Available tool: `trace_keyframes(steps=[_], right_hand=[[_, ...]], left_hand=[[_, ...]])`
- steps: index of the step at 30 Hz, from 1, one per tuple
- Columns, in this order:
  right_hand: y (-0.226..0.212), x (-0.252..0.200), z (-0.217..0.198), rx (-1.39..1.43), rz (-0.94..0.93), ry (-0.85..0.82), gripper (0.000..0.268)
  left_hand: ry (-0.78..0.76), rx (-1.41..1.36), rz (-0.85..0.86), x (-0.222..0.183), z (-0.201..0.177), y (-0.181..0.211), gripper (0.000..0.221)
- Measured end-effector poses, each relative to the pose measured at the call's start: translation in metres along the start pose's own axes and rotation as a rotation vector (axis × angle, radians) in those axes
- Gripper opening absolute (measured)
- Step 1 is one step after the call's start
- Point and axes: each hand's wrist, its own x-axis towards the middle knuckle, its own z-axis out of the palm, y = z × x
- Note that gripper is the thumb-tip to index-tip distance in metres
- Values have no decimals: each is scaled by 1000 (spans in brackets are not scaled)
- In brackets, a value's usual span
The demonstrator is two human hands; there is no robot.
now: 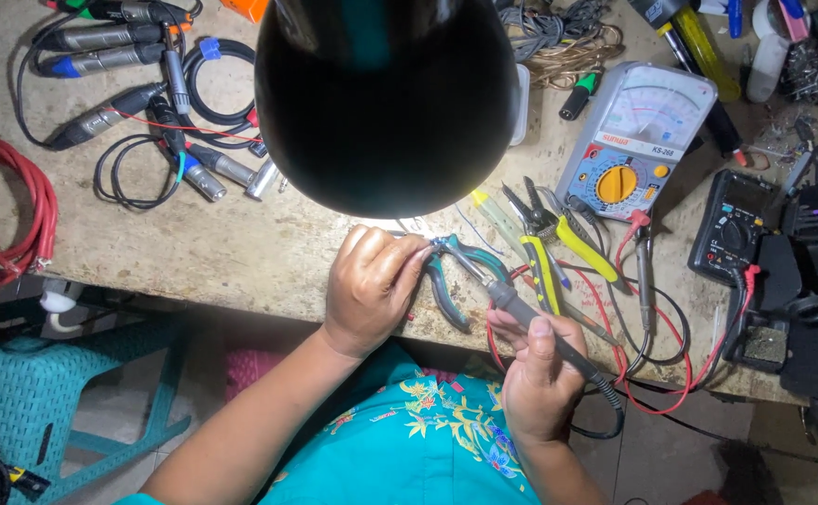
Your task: Preparing and soldering wires as part of an electronics repair task on a workbench.
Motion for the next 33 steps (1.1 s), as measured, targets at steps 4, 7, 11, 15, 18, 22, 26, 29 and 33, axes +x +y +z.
trace_keyframes(steps=[4, 7, 11, 15, 18, 22, 26, 29, 33], right_hand=[[0, 0, 0, 24, -14, -11, 22], [-1, 0, 0, 11, -22, -9, 23], [-3, 0, 1, 15, -16, -15, 22], [-2, 0, 2, 7, 0, 10, 25], [-4, 0, 3, 10, -11, -7, 23], [-1, 0, 1, 26, -7, 2, 22], [0, 0, 0, 36, -13, -10, 20], [-1, 0, 0, 30, -9, -6, 22], [0, 0, -1, 34, -22, -28, 21]], left_hand=[[5, 29, 18, 0, 1, 0, 9], [-1, 40, 42, 1, 1, 0, 8], [-5, 55, 54, 1, 1, 0, 9], [-8, 56, 69, 2, 1, 1, 8], [-1, 69, 80, 1, 2, 1, 8], [0, 71, 88, 0, 3, 0, 9], [2, 72, 98, 1, 3, 0, 9], [7, 69, 102, 2, 1, 1, 9], [20, 75, 107, 2, 1, 2, 9]])
